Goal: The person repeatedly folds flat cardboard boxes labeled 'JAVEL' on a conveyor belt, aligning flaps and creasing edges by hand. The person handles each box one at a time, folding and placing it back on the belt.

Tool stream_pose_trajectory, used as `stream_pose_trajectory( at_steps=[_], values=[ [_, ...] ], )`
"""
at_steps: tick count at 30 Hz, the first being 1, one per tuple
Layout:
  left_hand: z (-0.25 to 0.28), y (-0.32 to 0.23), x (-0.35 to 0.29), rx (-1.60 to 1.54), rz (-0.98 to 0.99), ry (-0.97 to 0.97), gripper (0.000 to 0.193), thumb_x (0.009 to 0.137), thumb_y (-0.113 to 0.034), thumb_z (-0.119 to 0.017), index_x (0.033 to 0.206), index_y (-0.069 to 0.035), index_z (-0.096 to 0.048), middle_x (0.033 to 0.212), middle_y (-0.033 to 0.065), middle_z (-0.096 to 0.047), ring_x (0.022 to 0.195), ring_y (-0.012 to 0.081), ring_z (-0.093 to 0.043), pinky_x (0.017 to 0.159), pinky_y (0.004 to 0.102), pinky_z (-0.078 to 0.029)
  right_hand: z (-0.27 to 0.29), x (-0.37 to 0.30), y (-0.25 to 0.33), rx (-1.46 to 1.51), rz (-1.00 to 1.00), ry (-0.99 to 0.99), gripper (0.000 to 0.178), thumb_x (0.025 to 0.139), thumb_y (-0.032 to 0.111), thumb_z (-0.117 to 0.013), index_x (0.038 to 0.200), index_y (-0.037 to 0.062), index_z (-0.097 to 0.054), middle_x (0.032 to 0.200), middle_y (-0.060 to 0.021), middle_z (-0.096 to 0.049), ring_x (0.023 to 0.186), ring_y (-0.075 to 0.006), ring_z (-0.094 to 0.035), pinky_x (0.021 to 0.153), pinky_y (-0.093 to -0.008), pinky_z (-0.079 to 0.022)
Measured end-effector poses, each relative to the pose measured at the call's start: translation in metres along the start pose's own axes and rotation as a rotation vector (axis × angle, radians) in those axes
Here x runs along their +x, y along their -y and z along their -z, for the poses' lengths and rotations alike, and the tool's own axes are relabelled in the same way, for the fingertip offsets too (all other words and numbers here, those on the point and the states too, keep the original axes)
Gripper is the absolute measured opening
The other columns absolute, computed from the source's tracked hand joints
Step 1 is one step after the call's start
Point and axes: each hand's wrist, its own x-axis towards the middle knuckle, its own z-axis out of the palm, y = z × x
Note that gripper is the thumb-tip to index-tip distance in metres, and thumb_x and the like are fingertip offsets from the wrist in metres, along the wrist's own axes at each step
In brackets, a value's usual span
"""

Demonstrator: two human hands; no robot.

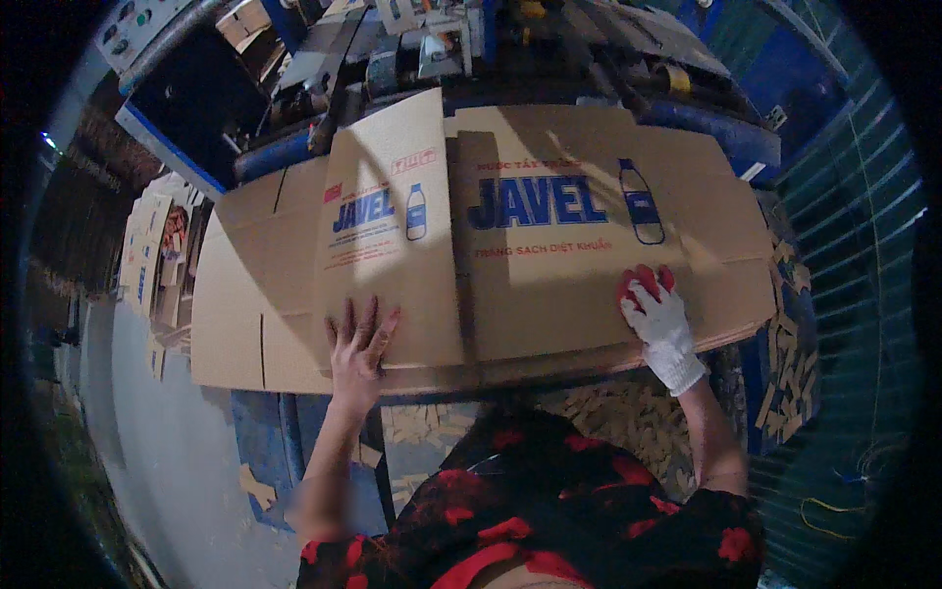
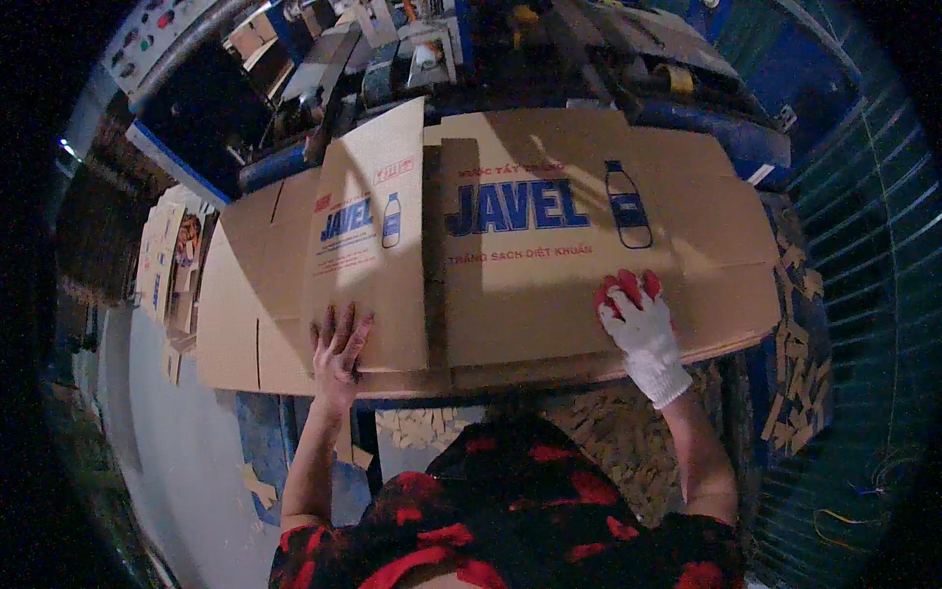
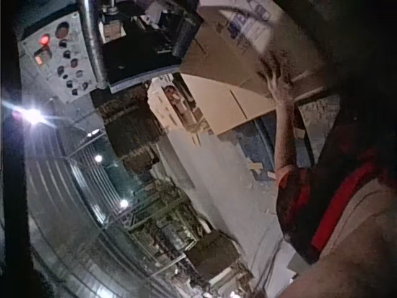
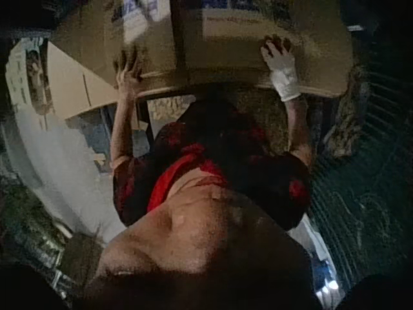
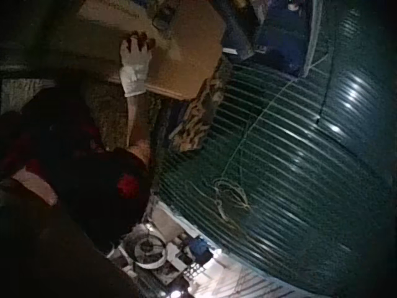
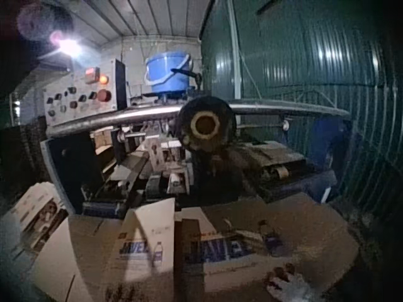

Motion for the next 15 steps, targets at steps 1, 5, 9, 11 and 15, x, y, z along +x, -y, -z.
stream_pose_trajectory(
  at_steps=[1, 5, 9, 11, 15],
  values=[
    [-0.001, 0.002, 0.013, -0.021, 0.014, -0.026, 0.055, 0.084, -0.016, -0.054, 0.137, -0.029, -0.047, 0.144, 0.0098, -0.040, 0.131, 0.0430, -0.034, 0.103, 0.0670, -0.021, 0.003, 0.015, -0.003, 0.009, -0.001, -0.023, 0.037, 0.064, -0.002, -0.062, 0.100, 0.0088, -0.061, 0.111, -0.0124, -0.060, 0.105, -0.0380, -0.056, 0.092, -0.0509, -0.044],
    [-0.010, 0.017, 0.052, 0.017, 0.039, -0.019, 0.054, 0.085, -0.018, -0.054, 0.138, -0.028, -0.046, 0.144, 0.0101, -0.040, 0.130, 0.0441, -0.035, 0.105, 0.0658, -0.019, -0.006, 0.053, -0.018, 0.134, -0.160, 0.037, 0.043, 0.059, -0.007, -0.059, 0.100, 0.0065, -0.063, 0.114, -0.0121, -0.059, 0.108, -0.0393, -0.054, 0.095, -0.0463, -0.042],
    [-0.029, 0.043, 0.119, -0.016, 0.072, 0.044, 0.057, 0.087, -0.010, -0.049, 0.140, -0.031, -0.041, 0.147, 0.0076, -0.037, 0.132, 0.0436, -0.032, 0.106, 0.0645, -0.017, -0.037, 0.103, -0.060, 0.124, -0.082, -0.016, 0.046, 0.064, -0.009, -0.056, 0.108, 0.0060, -0.061, 0.116, -0.0119, -0.059, 0.111, -0.0356, -0.053, 0.099, -0.0454, -0.039],
    [-0.039, 0.053, 0.165, 0.076, 0.072, 0.011, 0.059, 0.084, -0.014, -0.057, 0.138, -0.033, -0.043, 0.144, 0.0071, -0.041, 0.132, 0.0407, -0.034, 0.106, 0.0561, -0.026, -0.048, 0.149, -0.091, 0.081, -0.044, -0.007, 0.042, 0.069, -0.008, -0.053, 0.107, 0.0063, -0.063, 0.110, -0.0132, -0.063, 0.107, -0.0352, -0.056, 0.100, -0.0444, -0.039],
    [-0.095, 0.095, 0.268, 0.110, 0.079, -0.143, 0.055, 0.083, -0.012, -0.058, 0.134, -0.027, -0.047, 0.142, 0.0066, -0.043, 0.129, 0.0401, -0.038, 0.104, 0.0498, -0.032, -0.120, 0.204, -0.174, -0.115, -0.012, 0.026, 0.054, 0.073, -0.003, -0.052, 0.124, 0.0123, -0.055, 0.133, -0.0125, -0.050, 0.122, -0.0374, -0.045, 0.106, -0.0489, -0.032]
  ],
)
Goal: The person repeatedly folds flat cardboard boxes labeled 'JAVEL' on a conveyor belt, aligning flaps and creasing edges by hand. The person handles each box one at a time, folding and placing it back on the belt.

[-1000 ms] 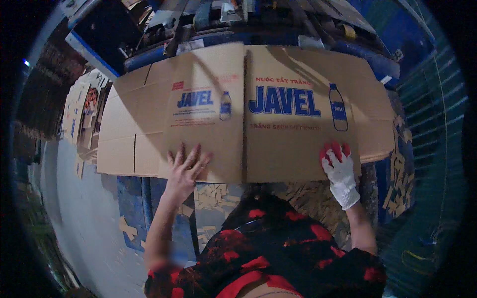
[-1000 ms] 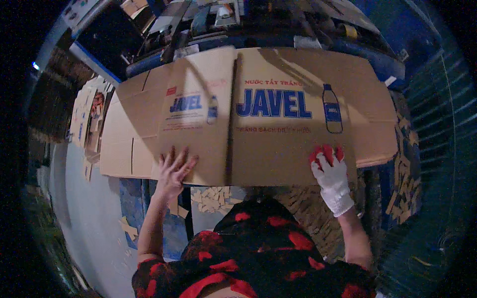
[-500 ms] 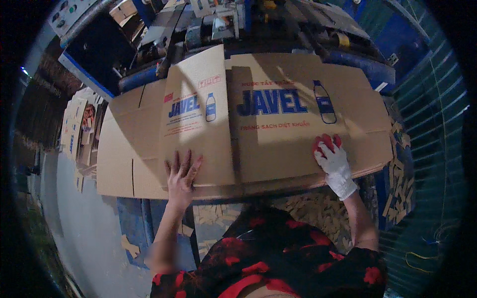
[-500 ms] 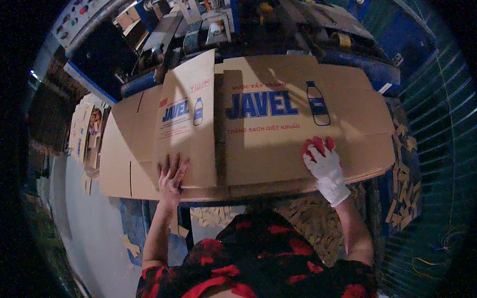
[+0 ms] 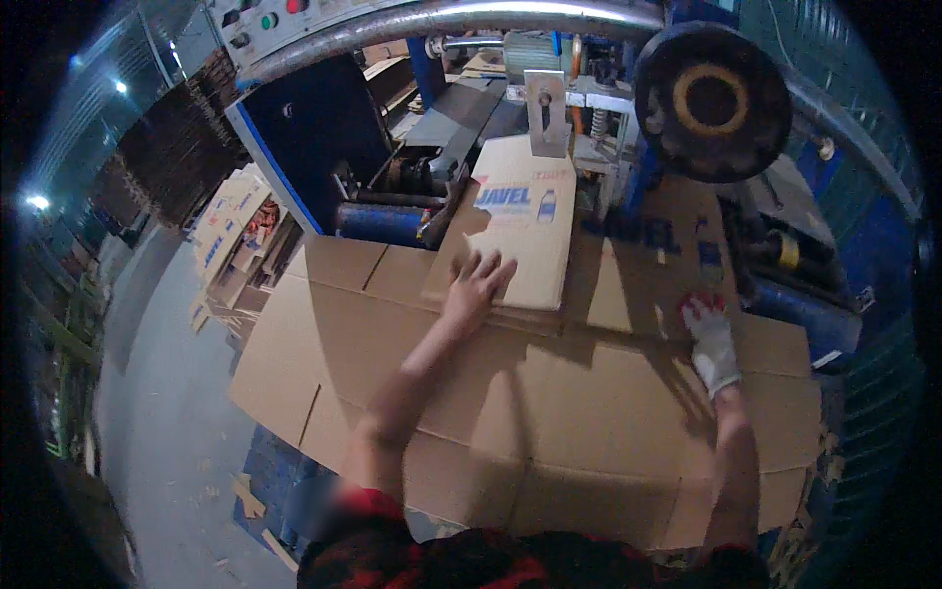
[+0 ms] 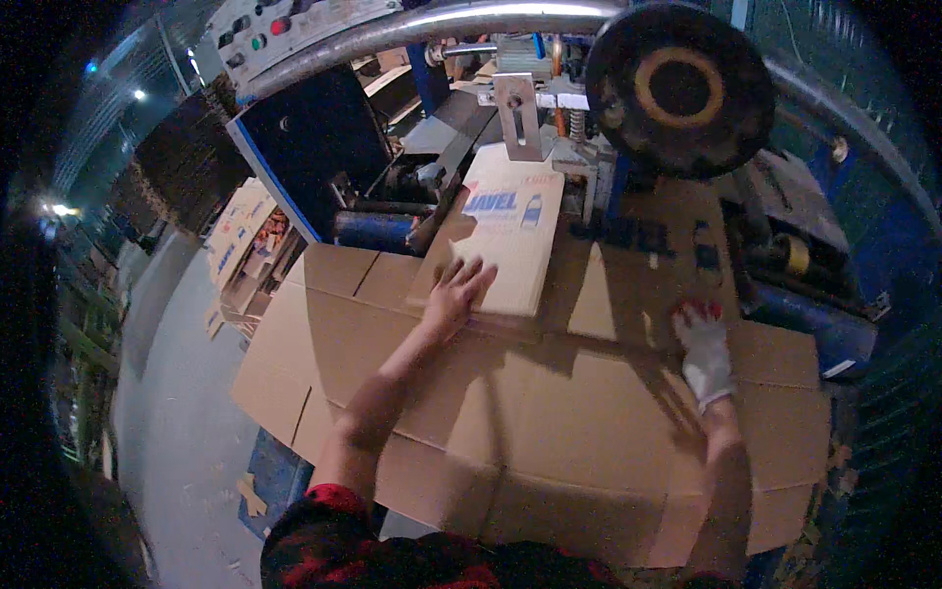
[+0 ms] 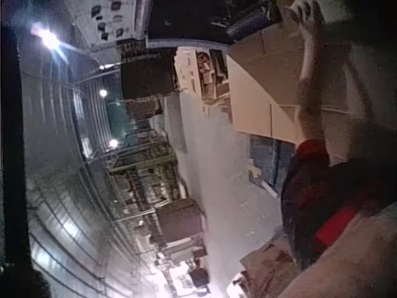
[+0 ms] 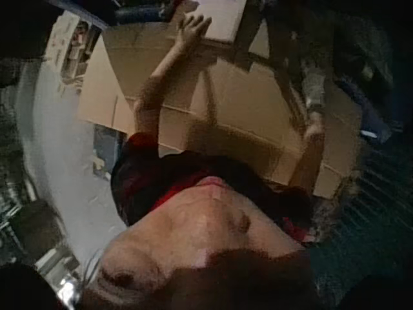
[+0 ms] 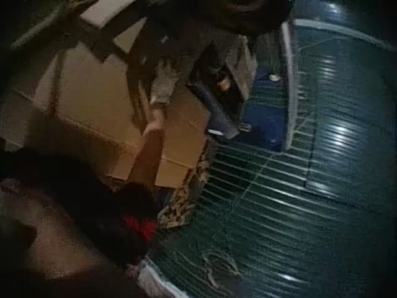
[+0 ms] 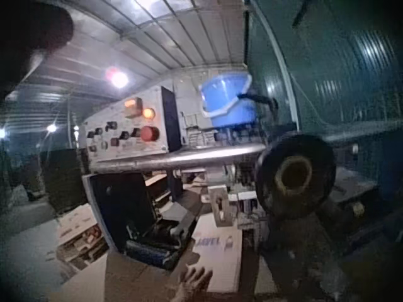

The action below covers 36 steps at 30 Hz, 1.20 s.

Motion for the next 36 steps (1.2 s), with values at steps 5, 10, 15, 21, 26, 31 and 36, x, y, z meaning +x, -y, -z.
stream_pose_trajectory(
  at_steps=[5, 10, 15, 21, 26, 31, 36],
  values=[
    [-0.001, 0.020, 0.040, -0.202, -0.035, -0.285, 0.062, 0.076, -0.003, -0.063, 0.135, -0.011, -0.045, 0.136, 0.0133, -0.047, 0.125, 0.0351, -0.043, 0.104, 0.0441, -0.034, -0.012, 0.066, -0.016, -0.096, -0.245, -0.013, 0.062, 0.072, -0.002, -0.056, 0.133, 0.0106, -0.048, 0.137, -0.0163, -0.044, 0.131, -0.0347, -0.036, 0.110, -0.0462, -0.027],
    [0.080, 0.076, -0.088, 0.256, 0.168, 0.070, 0.048, 0.086, -0.025, -0.060, 0.131, -0.011, -0.050, 0.138, 0.0061, -0.046, 0.127, 0.0201, -0.043, 0.102, 0.0355, -0.039, 0.049, -0.029, -0.020, 0.104, -0.408, -0.113, 0.061, 0.076, 0.002, -0.061, 0.135, 0.0039, -0.042, 0.138, -0.0175, -0.042, 0.129, -0.0352, -0.038, 0.108, -0.0423, -0.031],
    [0.175, 0.231, -0.314, 0.767, 0.952, -0.051, 0.065, 0.083, -0.050, -0.058, 0.129, -0.005, -0.048, 0.134, 0.0181, -0.048, 0.129, 0.0307, -0.040, 0.100, 0.0396, -0.039, 0.078, -0.220, -0.005, -0.037, -0.662, -0.095, 0.069, 0.081, 0.019, -0.065, 0.141, 0.0026, -0.033, 0.145, -0.0189, -0.034, 0.135, -0.0348, -0.030, 0.113, -0.0448, -0.021],
    [0.211, 0.209, -0.349, 0.174, 1.106, 0.237, 0.078, 0.077, -0.059, -0.059, 0.133, -0.006, -0.047, 0.135, 0.0195, -0.047, 0.128, 0.0352, -0.039, 0.107, 0.0436, -0.028, 0.088, -0.343, 0.015, -0.129, -0.959, 0.103, 0.080, 0.080, 0.030, -0.067, 0.144, 0.0045, -0.027, 0.148, -0.0173, -0.030, 0.138, -0.0341, -0.025, 0.114, -0.0455, -0.016],
    [0.179, 0.224, -0.311, 0.266, 1.040, 0.135, 0.089, 0.068, -0.066, -0.065, 0.134, -0.010, -0.046, 0.134, 0.0201, -0.046, 0.127, 0.0354, -0.039, 0.108, 0.0446, -0.026, 0.105, -0.445, 0.043, -0.278, -1.332, 0.055, 0.081, 0.080, 0.036, -0.067, 0.145, 0.0057, -0.027, 0.149, -0.0155, -0.029, 0.136, -0.0331, -0.029, 0.112, -0.0435, -0.022],
    [0.197, 0.233, -0.360, 0.078, 1.173, 0.159, 0.098, 0.061, -0.073, -0.066, 0.134, -0.010, -0.045, 0.132, 0.0229, -0.047, 0.126, 0.0364, -0.041, 0.104, 0.0450, -0.031, 0.022, -0.551, 0.008, 1.092, -1.234, -0.533, 0.069, 0.088, 0.040, -0.059, 0.141, 0.0053, -0.033, 0.147, -0.0120, -0.033, 0.131, -0.0269, -0.037, 0.107, -0.0412, -0.033],
    [0.201, 0.243, -0.360, 0.316, 1.181, 0.232, 0.093, 0.064, -0.060, -0.071, 0.134, -0.006, -0.044, 0.131, 0.0219, -0.048, 0.123, 0.0355, -0.044, 0.102, 0.0429, -0.036, 0.096, -0.435, 0.094, 0.993, -1.003, -0.462, 0.051, 0.088, 0.025, -0.050, 0.134, 0.0041, -0.044, 0.139, -0.0122, -0.045, 0.125, -0.0258, -0.045, 0.106, -0.0421, -0.032]
  ],
)
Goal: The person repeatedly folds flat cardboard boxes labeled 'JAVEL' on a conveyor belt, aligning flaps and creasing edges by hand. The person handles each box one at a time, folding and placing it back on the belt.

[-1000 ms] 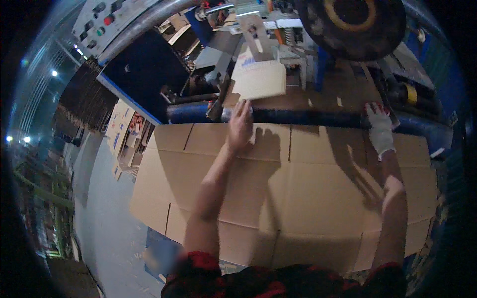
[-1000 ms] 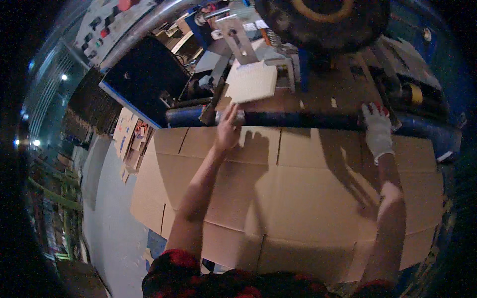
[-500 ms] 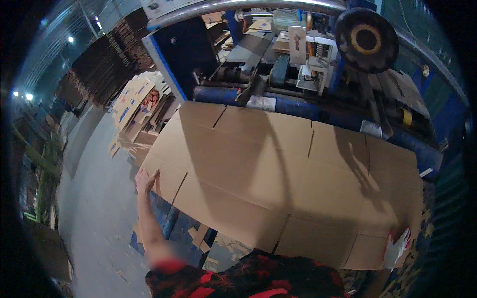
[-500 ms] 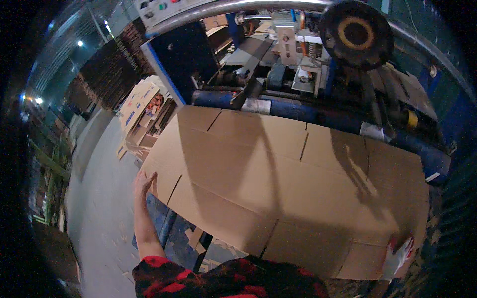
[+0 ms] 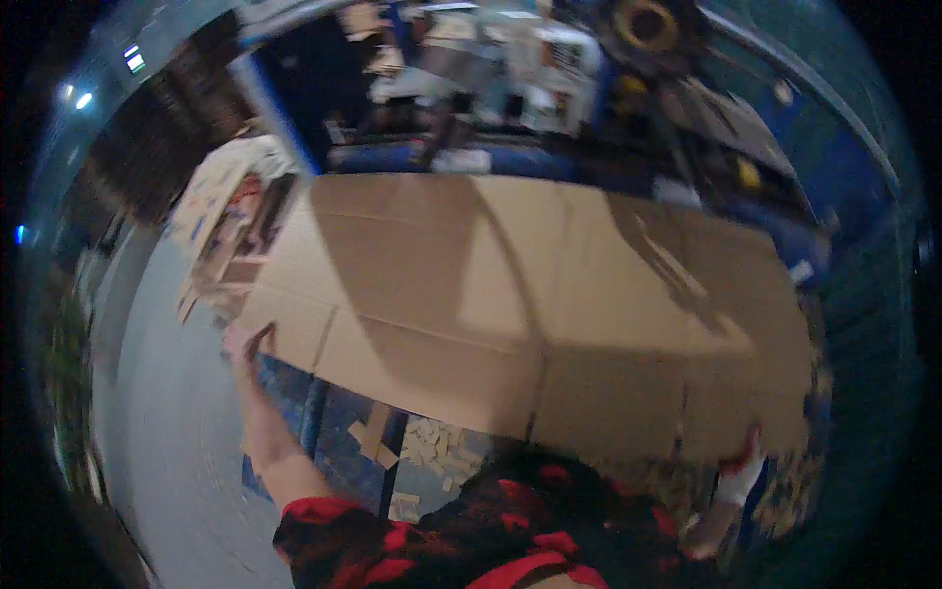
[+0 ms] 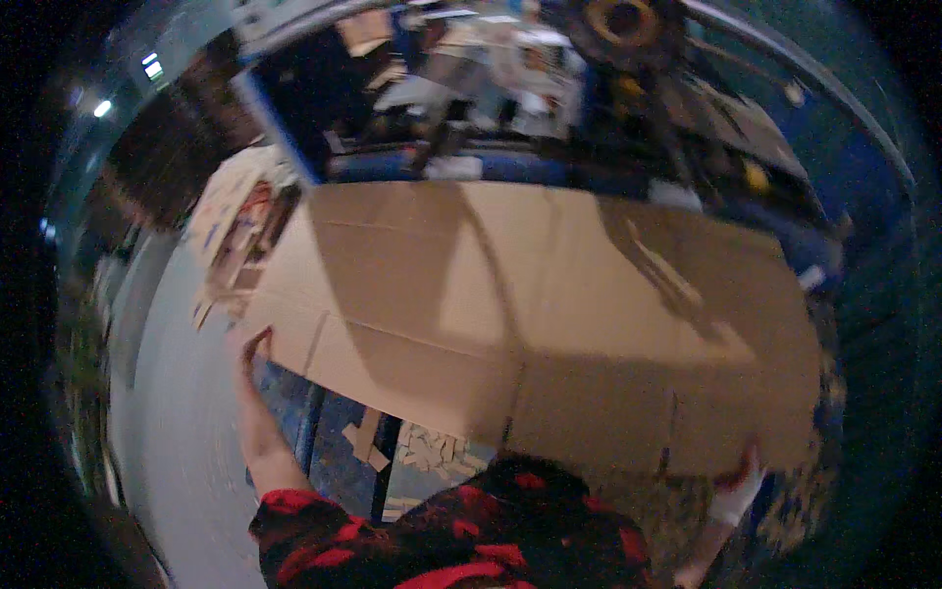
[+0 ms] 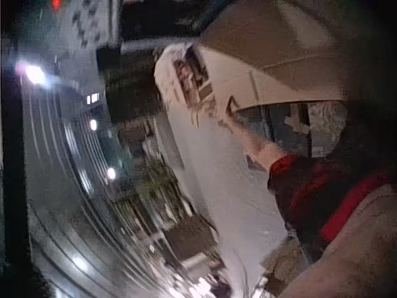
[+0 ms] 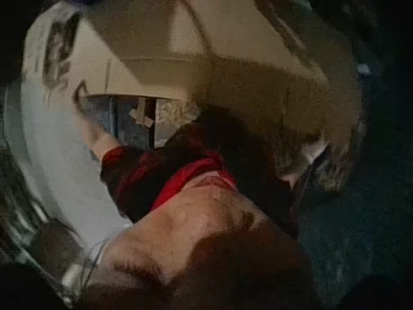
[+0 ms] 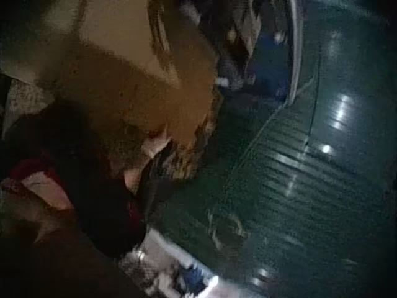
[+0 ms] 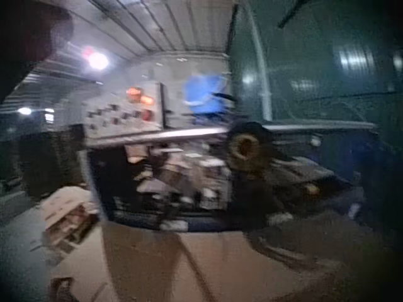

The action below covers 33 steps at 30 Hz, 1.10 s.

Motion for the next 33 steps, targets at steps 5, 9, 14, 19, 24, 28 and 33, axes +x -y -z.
stream_pose_trajectory(
  at_steps=[5, 9, 14, 19, 24, 28, 33],
  values=[
    [-0.030, 0.034, 0.012, -0.857, -0.099, 0.102, 0.087, 0.070, -0.039, -0.078, 0.136, 0.002, -0.039, 0.132, 0.0195, -0.048, 0.120, 0.0333, -0.047, 0.102, 0.0415, -0.036, -0.025, 0.020, 0.071, 0.483, -0.186, -0.317, 0.044, 0.085, 0.003, -0.048, 0.128, 0.0014, -0.052, 0.128, -0.0141, -0.055, 0.118, -0.0282, -0.052, 0.104, -0.0409, -0.035],
    [-0.037, 0.045, 0.032, -1.154, 0.213, 0.211, 0.079, 0.074, -0.029, -0.079, 0.135, 0.002, -0.041, 0.133, 0.0177, -0.049, 0.119, 0.0324, -0.048, 0.099, 0.0400, -0.040, -0.008, 0.034, 0.105, -0.698, 0.398, -0.168, 0.034, 0.087, 0.002, -0.049, 0.120, 0.0012, -0.059, 0.119, -0.0119, -0.061, 0.117, -0.0255, -0.053, 0.101, -0.0381, -0.040],
    [-0.038, 0.032, -0.003, -1.540, 0.146, 0.163, 0.067, 0.081, -0.032, -0.072, 0.133, 0.000, -0.044, 0.127, 0.0150, -0.054, 0.114, 0.0294, -0.053, 0.091, 0.0390, -0.048, 0.028, 0.083, 0.116, 0.490, -0.166, -0.255, 0.027, 0.086, 0.007, -0.056, 0.111, 0.0010, -0.064, 0.116, -0.0125, -0.062, 0.112, -0.0224, -0.056, 0.098, -0.0395, -0.042],
    [-0.029, 0.001, -0.053, -1.753, -0.157, 0.233, 0.053, 0.088, -0.029, -0.065, 0.130, -0.001, -0.047, 0.117, 0.0132, -0.060, 0.103, 0.0224, -0.059, 0.085, 0.0348, -0.050, 0.058, 0.110, 0.144, -0.164, 0.204, -0.184, 0.031, 0.083, 0.003, -0.059, 0.114, -0.0001, -0.061, 0.111, -0.0094, -0.064, 0.100, -0.0184, -0.060, 0.090, -0.0343, -0.045],
    [0.056, -0.091, -0.157, -1.726, -0.205, -0.076, 0.038, 0.084, -0.013, -0.067, 0.117, 0.001, -0.054, 0.111, 0.0085, -0.061, 0.099, 0.0182, -0.058, 0.081, 0.0323, -0.049, -0.007, 0.073, 0.188, -0.197, 0.065, -0.213, 0.037, 0.081, 0.001, -0.066, 0.116, -0.0032, -0.057, 0.107, -0.0080, -0.064, 0.100, -0.0180, -0.060, 0.090, -0.0318, -0.046],
    [0.069, -0.129, -0.238, -1.311, -0.692, 0.189, 0.039, 0.081, 0.004, -0.059, 0.118, -0.004, -0.058, 0.120, 0.0119, -0.055, 0.113, 0.0244, -0.051, 0.096, 0.0394, -0.041, -0.101, 0.026, 0.155, -0.459, 0.801, 0.487, 0.065, 0.074, -0.006, -0.059, 0.135, 0.0086, -0.044, 0.137, -0.0184, -0.045, 0.128, -0.0312, -0.043, 0.108, -0.0483, -0.031],
    [0.026, -0.185, -0.283, -0.519, -1.257, 0.175, 0.059, 0.075, -0.003, -0.061, 0.130, -0.020, -0.054, 0.140, 0.0148, -0.042, 0.130, 0.0380, -0.039, 0.104, 0.0589, -0.029, -0.158, 0.013, 0.144, -1.027, 0.777, 0.593, 0.039, 0.082, 0.023, -0.058, 0.121, 0.0202, -0.059, 0.124, -0.0079, -0.058, 0.122, -0.0315, -0.049, 0.103, -0.0562, -0.033]
  ],
)
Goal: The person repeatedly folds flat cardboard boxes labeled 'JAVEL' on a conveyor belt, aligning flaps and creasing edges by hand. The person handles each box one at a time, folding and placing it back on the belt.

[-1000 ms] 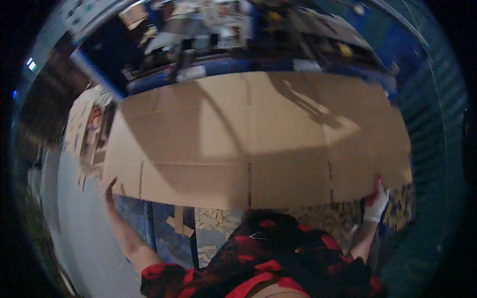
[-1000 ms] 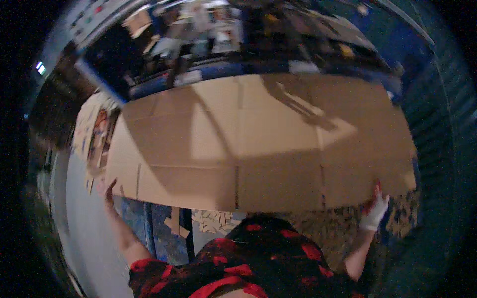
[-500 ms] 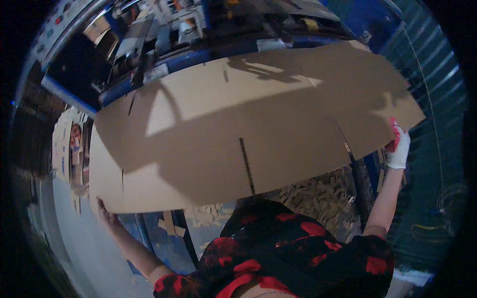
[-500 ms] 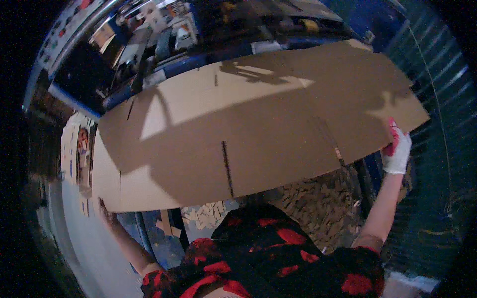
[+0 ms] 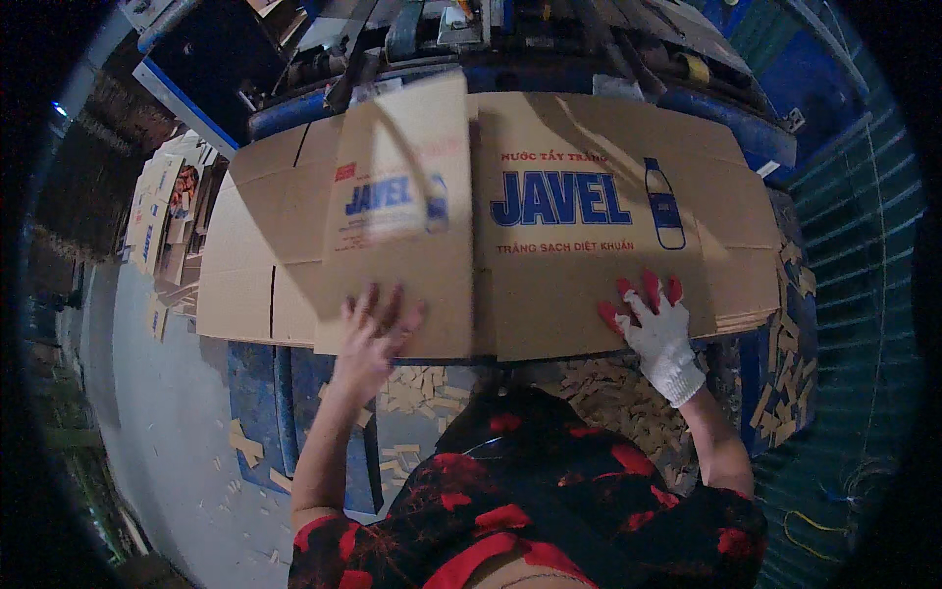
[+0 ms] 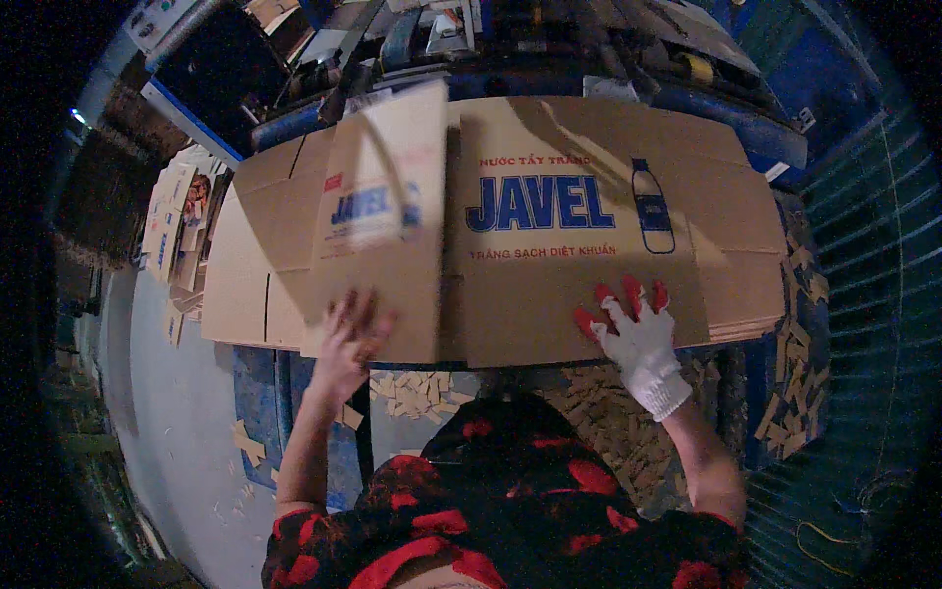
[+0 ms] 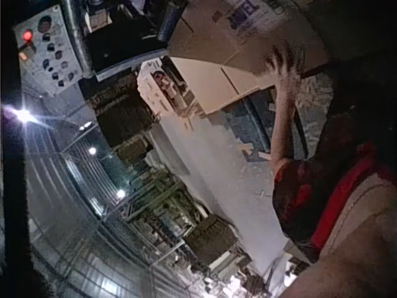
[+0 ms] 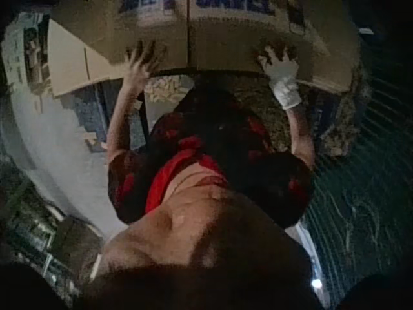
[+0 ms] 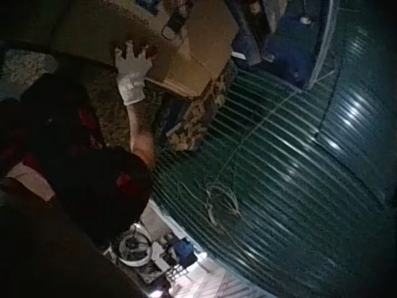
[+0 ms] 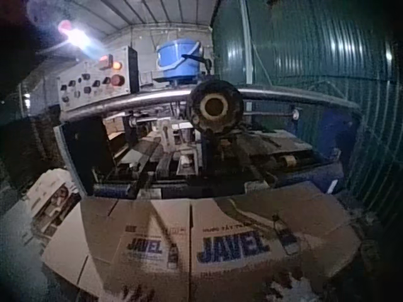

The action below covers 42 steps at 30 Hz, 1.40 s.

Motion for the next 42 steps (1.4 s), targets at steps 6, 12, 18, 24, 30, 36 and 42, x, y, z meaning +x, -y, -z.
stream_pose_trajectory(
  at_steps=[6, 12, 18, 24, 30, 36, 42],
  values=[
    [-0.004, -0.011, 0.005, 0.458, -0.254, 0.124, 0.062, 0.077, -0.014, -0.060, 0.137, -0.026, -0.046, 0.139, 0.0144, -0.043, 0.127, 0.0438, -0.039, 0.099, 0.0686, -0.028, -0.024, -0.006, -0.004, -0.023, -0.067, 0.007, 0.030, 0.082, 0.032, -0.059, 0.108, 0.0195, -0.067, 0.122, 0.0015, -0.060, 0.121, -0.0315, -0.049, 0.105, -0.0563, -0.029],
    [0.000, -0.013, 0.011, 0.451, -0.305, 0.166, 0.060, 0.078, -0.016, -0.061, 0.136, -0.027, -0.046, 0.139, 0.0145, -0.043, 0.126, 0.0449, -0.039, 0.099, 0.0673, -0.029, 0.012, 0.008, 0.008, 0.029, 0.025, -0.104, 0.028, 0.079, 0.027, -0.063, 0.107, 0.0253, -0.067, 0.120, 0.0020, -0.061, 0.122, -0.0309, -0.048, 0.102, -0.0578, -0.032],
    [0.021, 0.001, 0.011, 0.300, -0.309, 0.355, 0.063, 0.078, -0.031, -0.066, 0.137, -0.025, -0.045, 0.143, 0.0117, -0.040, 0.131, 0.0419, -0.031, 0.102, 0.0637, -0.025, 0.026, 0.006, -0.013, 0.117, 0.224, 0.101, 0.041, 0.074, 0.011, -0.064, 0.114, 0.0183, -0.063, 0.133, -0.0086, -0.050, 0.128, -0.0405, -0.039, 0.106, -0.0574, -0.025],
    [0.007, 0.076, 0.089, 0.061, 0.357, -0.020, 0.066, 0.080, -0.048, -0.063, 0.134, -0.015, -0.045, 0.138, 0.0112, -0.042, 0.127, 0.0321, -0.035, 0.101, 0.0553, -0.028, 0.037, 0.038, -0.087, 1.065, -0.525, 0.015, 0.050, 0.086, 0.004, -0.055, 0.135, 0.0087, -0.045, 0.134, -0.0073, -0.050, 0.117, -0.0185, -0.052, 0.094, -0.0329, -0.044],
    [-0.007, 0.149, 0.136, 0.128, 0.777, -0.192, 0.061, 0.076, -0.055, -0.066, 0.113, -0.007, -0.062, 0.121, 0.0171, -0.055, 0.109, 0.0323, -0.054, 0.090, 0.0444, -0.045, -0.057, 0.095, -0.099, -0.018, -0.492, -0.428, 0.039, 0.083, 0.024, -0.060, 0.119, 0.0105, -0.058, 0.124, -0.0127, -0.056, 0.115, -0.0308, -0.051, 0.101, -0.0412, -0.038],
    [0.001, 0.124, 0.148, 0.231, 0.737, -0.148, 0.068, 0.081, -0.045, -0.069, 0.124, 0.004, -0.052, 0.117, 0.0200, -0.053, 0.114, 0.0304, -0.048, 0.098, 0.0378, -0.036, -0.013, 0.122, -0.070, 0.031, -0.801, -0.229, 0.034, 0.083, 0.023, -0.055, 0.114, 0.0110, -0.061, 0.122, -0.0144, -0.056, 0.111, -0.0321, -0.053, 0.099, -0.0419, -0.039],
    [-0.019, 0.208, 0.114, -0.166, 0.528, -0.417, 0.072, 0.073, -0.062, -0.065, 0.117, -0.006, -0.061, 0.110, 0.0194, -0.052, 0.106, 0.0358, -0.049, 0.089, 0.0457, -0.041, -0.005, 0.130, -0.060, -0.113, -0.678, -0.112, 0.037, 0.080, 0.026, -0.060, 0.113, 0.0087, -0.060, 0.116, -0.0122, -0.058, 0.108, -0.0299, -0.054, 0.091, -0.0458, -0.043]
  ],
)
